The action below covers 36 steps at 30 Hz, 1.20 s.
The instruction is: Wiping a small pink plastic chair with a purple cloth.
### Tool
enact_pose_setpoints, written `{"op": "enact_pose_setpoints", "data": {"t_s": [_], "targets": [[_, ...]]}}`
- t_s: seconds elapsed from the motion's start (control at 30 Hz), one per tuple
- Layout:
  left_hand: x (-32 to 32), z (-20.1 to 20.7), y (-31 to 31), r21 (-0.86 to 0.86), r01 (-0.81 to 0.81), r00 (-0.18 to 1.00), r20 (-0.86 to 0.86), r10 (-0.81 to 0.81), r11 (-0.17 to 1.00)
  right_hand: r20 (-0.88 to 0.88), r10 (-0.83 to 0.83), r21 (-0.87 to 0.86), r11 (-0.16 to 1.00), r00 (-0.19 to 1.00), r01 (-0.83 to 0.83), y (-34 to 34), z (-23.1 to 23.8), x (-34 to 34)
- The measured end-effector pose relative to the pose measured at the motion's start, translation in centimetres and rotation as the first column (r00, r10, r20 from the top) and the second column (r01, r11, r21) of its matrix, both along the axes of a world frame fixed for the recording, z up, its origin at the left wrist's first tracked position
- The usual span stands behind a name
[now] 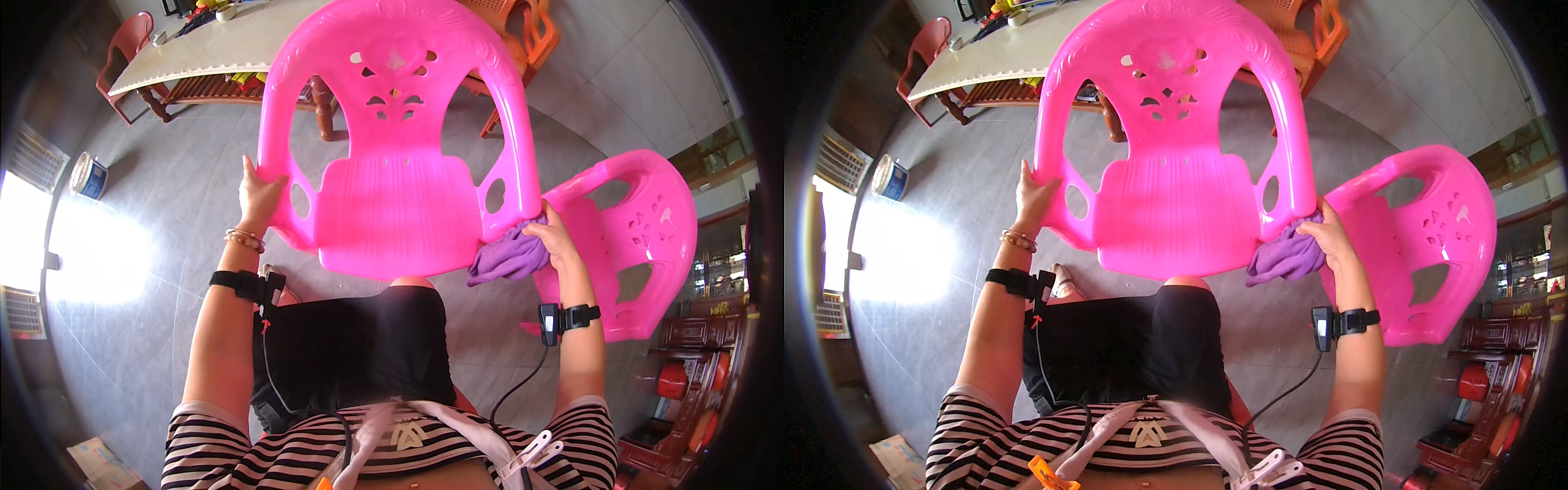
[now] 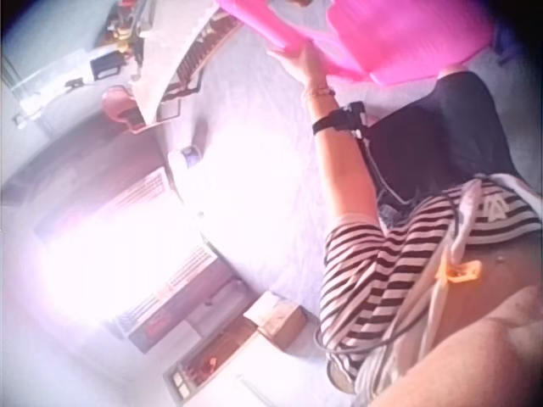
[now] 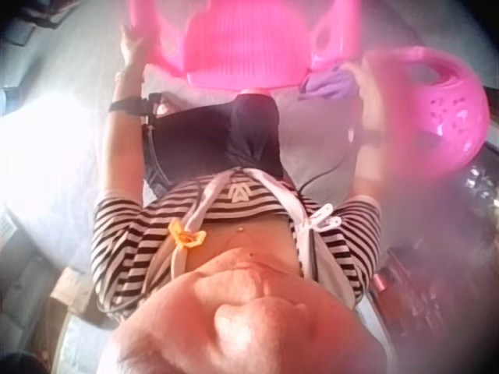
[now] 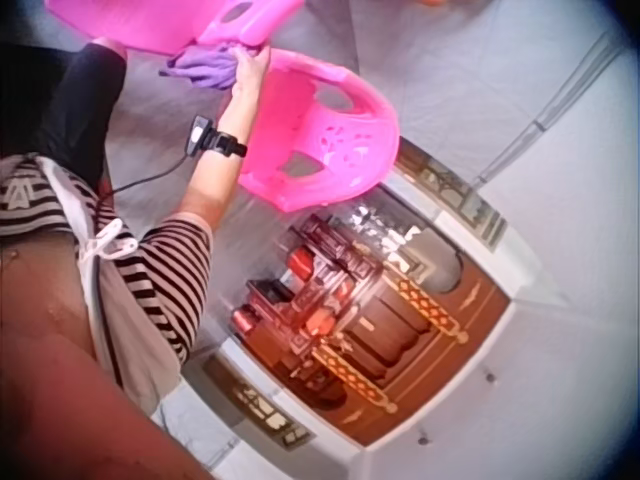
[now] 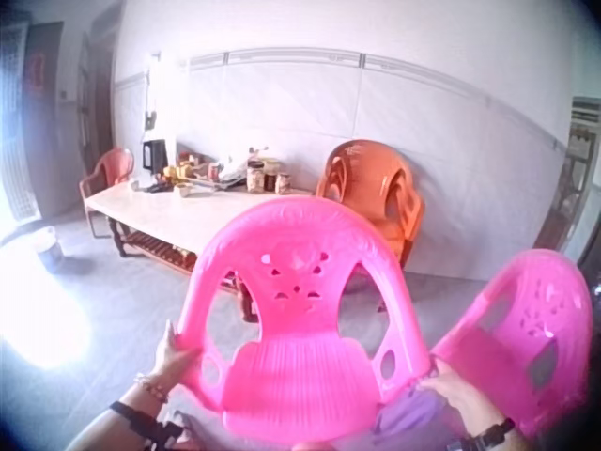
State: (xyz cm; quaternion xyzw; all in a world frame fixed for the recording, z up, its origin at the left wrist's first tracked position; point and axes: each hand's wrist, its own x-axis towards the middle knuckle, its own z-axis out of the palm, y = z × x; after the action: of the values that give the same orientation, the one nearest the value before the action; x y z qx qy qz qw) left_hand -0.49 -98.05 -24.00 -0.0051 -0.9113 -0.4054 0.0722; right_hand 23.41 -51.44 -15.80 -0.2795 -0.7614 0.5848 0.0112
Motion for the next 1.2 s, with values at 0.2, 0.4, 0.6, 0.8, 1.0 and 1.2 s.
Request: {"op": "enact_pose_setpoints", "data": {"t_s": [0.2,0.4,0.6,0.8,1.0,1.2], "targets": [[0.0,1.5,0.9,0.454,0.147,0.989,-0.049,-0.140,0.879,-0.180,-0.070,0.205,0.973,0.981,0.107,-0.2,-3.5,5.8],[2.6,-1.3,1.2,-0.026,0.200,0.927,-0.318,-0.198,0.979,-0.049,-0.044,0.369,0.928,0.998,0.059,-4.1,-10.0,11.3],[4.1,-0.5,-0.4,0.375,0.250,0.966,-0.040,-0.254,0.893,-0.084,-0.134,0.130,0.981,0.987,0.145,-5.6,-11.2,13.2],[8.2,3.0,-0.5,-0.042,0.179,0.976,-0.117,-0.182,0.983,-0.070,0.033,0.559,0.829,0.997,0.012,-6.5,-14.0,17.3],[10.6,17.4,4.5,0.001,0.388,0.728,-0.613,-0.306,0.922,-0.029,0.073,0.602,0.797,0.997,-0.041,-9.6,-15.0,19.4],[14.6,20.9,6.4,0.112,0.539,0.770,-0.467,-0.435,0.835,0.065,0.084,0.638,0.762,0.994,-0.107,-11.0,-17.3,22.8]]}}
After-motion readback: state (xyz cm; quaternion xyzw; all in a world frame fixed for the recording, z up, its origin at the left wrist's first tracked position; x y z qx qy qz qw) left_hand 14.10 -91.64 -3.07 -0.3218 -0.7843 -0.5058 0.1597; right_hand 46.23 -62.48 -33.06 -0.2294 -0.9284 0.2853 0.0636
